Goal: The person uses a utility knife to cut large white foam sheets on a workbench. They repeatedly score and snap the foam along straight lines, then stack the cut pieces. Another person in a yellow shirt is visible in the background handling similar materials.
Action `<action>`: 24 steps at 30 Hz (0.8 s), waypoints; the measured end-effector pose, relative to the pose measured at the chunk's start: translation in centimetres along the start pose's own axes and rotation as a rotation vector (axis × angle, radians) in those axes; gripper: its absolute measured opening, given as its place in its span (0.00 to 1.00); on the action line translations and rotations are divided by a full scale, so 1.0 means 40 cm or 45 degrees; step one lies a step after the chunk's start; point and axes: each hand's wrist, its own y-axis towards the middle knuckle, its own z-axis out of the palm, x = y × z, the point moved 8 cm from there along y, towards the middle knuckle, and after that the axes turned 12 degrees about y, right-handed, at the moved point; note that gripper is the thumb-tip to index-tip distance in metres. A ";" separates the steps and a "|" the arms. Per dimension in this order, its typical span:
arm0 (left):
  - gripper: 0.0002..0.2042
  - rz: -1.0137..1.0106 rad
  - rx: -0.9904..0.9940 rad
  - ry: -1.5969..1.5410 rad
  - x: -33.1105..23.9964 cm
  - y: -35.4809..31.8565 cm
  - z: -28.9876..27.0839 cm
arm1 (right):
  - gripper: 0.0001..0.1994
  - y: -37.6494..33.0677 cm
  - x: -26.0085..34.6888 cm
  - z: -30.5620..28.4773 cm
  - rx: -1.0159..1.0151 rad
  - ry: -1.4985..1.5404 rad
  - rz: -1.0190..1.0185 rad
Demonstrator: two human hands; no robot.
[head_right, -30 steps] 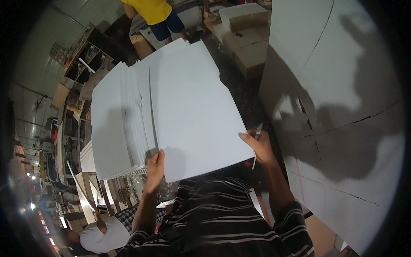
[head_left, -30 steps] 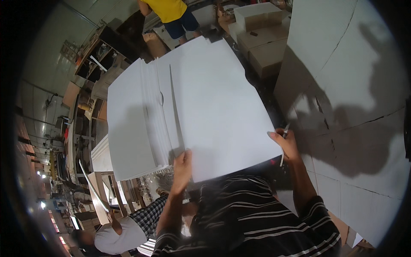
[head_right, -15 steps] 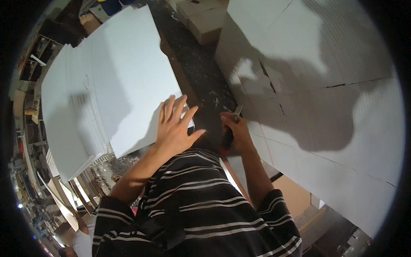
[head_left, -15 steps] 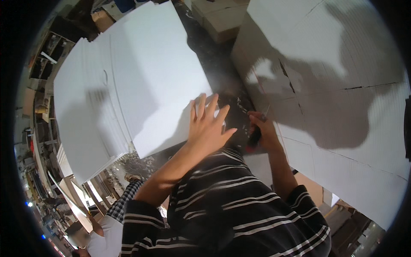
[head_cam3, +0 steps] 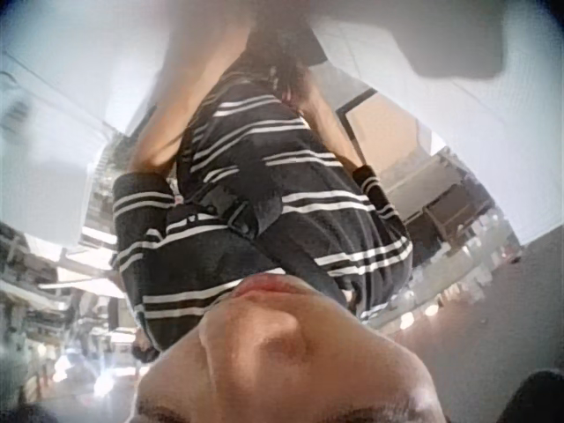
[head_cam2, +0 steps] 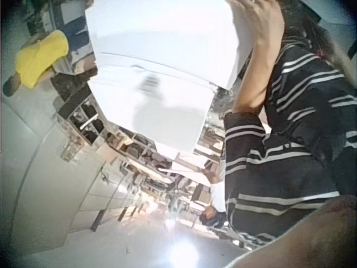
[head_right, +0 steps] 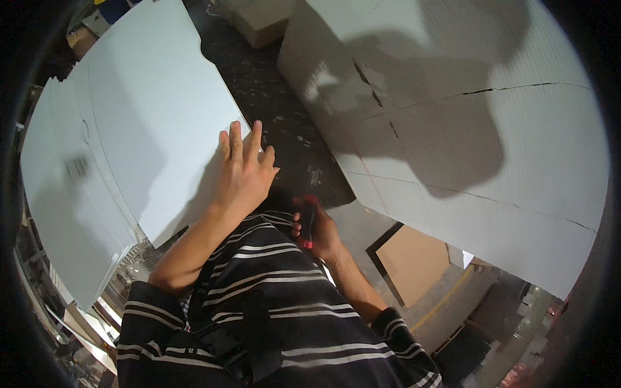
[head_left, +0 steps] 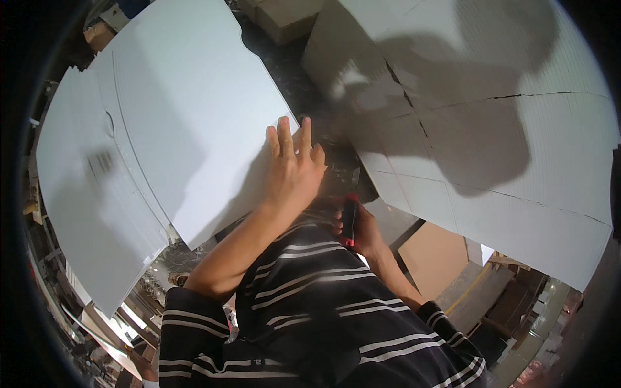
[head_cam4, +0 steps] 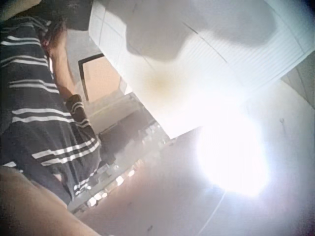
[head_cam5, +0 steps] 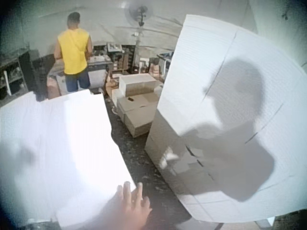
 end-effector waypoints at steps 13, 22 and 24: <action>0.30 -0.697 0.206 -0.408 0.454 0.362 0.030 | 0.20 -0.241 0.189 0.359 0.310 -1.902 -0.720; 0.20 -0.622 0.030 -0.147 0.561 0.368 0.138 | 0.16 -0.263 0.136 0.663 0.528 -3.470 -1.236; 0.18 -0.625 -0.040 -0.116 0.538 0.354 0.090 | 0.16 -0.249 0.113 0.689 0.610 -3.631 -1.308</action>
